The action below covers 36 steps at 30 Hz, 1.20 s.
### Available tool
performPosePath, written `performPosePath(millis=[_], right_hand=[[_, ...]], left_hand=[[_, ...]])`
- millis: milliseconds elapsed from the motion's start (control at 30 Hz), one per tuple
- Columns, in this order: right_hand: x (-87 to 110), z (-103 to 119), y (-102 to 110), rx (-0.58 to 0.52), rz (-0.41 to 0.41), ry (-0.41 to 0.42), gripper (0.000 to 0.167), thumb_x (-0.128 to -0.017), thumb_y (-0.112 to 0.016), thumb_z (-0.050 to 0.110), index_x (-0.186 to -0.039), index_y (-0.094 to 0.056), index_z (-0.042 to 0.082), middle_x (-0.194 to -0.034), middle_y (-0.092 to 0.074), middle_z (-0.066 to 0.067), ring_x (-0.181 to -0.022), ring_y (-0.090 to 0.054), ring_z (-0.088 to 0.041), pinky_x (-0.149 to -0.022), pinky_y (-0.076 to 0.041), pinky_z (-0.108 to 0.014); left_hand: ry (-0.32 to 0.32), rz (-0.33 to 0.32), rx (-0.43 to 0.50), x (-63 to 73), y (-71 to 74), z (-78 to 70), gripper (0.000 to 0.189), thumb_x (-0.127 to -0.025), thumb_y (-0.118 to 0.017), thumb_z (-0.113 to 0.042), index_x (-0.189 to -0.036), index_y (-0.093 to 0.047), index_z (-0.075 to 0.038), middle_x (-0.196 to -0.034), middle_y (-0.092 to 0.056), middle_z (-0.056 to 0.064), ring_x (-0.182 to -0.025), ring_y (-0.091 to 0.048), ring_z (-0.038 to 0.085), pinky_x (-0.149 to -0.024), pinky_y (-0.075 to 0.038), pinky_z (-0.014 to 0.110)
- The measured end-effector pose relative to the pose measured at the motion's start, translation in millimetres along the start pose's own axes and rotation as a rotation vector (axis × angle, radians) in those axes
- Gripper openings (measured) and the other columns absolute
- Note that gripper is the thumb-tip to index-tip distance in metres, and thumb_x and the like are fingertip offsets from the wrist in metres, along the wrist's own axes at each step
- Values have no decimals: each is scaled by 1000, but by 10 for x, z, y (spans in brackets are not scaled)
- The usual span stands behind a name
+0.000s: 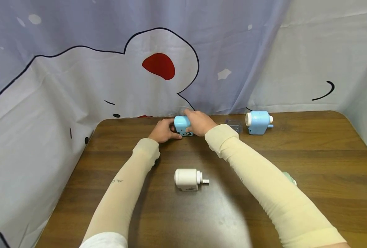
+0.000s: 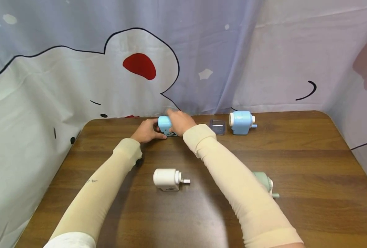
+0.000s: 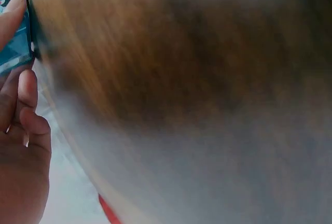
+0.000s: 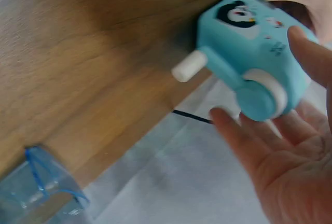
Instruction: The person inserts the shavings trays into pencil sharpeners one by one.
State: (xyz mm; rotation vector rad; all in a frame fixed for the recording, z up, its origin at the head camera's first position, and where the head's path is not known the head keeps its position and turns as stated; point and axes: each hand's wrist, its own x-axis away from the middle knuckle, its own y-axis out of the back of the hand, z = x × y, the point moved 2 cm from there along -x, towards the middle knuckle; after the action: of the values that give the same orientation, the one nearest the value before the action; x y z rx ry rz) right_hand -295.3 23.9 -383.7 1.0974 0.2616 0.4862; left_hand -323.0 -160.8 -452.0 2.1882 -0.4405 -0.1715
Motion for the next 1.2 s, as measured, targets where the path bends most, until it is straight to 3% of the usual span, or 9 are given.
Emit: performPosePath(millis=[133, 300, 400, 500, 633, 800, 933, 1200], right_hand=[[27, 61, 99, 39, 52, -4, 88, -88, -81, 22, -157, -28, 7, -141, -54, -20, -123, -55, -36, -100, -46, -44], [81, 165, 420, 115, 141, 38, 90, -87, -82, 24, -157, -27, 8, -144, -51, -20, -130, -51, -33, -105, -43, -42], [138, 215, 657, 152, 206, 50, 86, -88, -81, 26, -156, -31, 9, -143, -53, -19, -132, -49, -32, -106, -42, -43], [215, 217, 916, 197, 243, 26, 83, -88, -80, 26, -155, -33, 9, -143, -52, -19, -135, -46, -35, -108, -40, -46], [350, 73, 1249, 266, 262, -23, 82, -89, -78, 24, -155, -32, 6, -149, -46, -22, -138, -42, -39, -110, -37, -51], [569, -305, 1529, 302, 266, -75, 77, -90, -78, 22, -151, -36, 1, -140, -52, -27, -132, -46, -45, -107, -38, -56], [734, -672, 1631, 316, 254, -84, 76, -88, -80, 22, -146, -40, -4, -133, -56, -31, -125, -49, -50, -104, -40, -59], [994, -1289, 1436, 303, 239, -121, 77, -79, -86, 24, -138, -47, -7, -129, -55, -37, -119, -51, -55, -99, -42, -62]], left_hand=[[-7, 25, -12, 11, 17, -30, 56, -76, -91, -23, -120, -62, -5, -89, -61, 9, -81, -54, 23, -76, -46, 37], [-9, 62, -60, 21, 260, -177, 95, -76, -91, -31, -152, -40, -3, -132, -60, 14, -115, -57, 28, -99, -47, 42], [-24, 69, -107, 26, 475, -368, 102, -75, -90, -36, -156, -35, -5, -148, -49, 16, -129, -52, 31, -104, -45, 46], [-61, 69, -167, 15, 646, -641, 99, -76, -90, -38, -154, -39, -4, -150, -48, 17, -130, -51, 34, -105, -44, 47], [-134, 75, -277, -43, 709, -1051, 92, -77, -89, -40, -150, -46, -5, -149, -50, 13, -134, -49, 31, -110, -40, 43], [-219, 121, -411, -176, 501, -1507, 86, -79, -87, -41, -148, -49, -6, -149, -51, 9, -137, -46, 26, -112, -37, 38], [-231, 154, -502, -334, 239, -1777, 85, -81, -85, -42, -149, -48, -8, -149, -51, 7, -137, -46, 24, -112, -37, 35], [-159, 280, -575, -544, -262, -2016, 90, -83, -82, -43, -154, -39, -8, -152, -47, 7, -139, -45, 22, -112, -37, 32]])
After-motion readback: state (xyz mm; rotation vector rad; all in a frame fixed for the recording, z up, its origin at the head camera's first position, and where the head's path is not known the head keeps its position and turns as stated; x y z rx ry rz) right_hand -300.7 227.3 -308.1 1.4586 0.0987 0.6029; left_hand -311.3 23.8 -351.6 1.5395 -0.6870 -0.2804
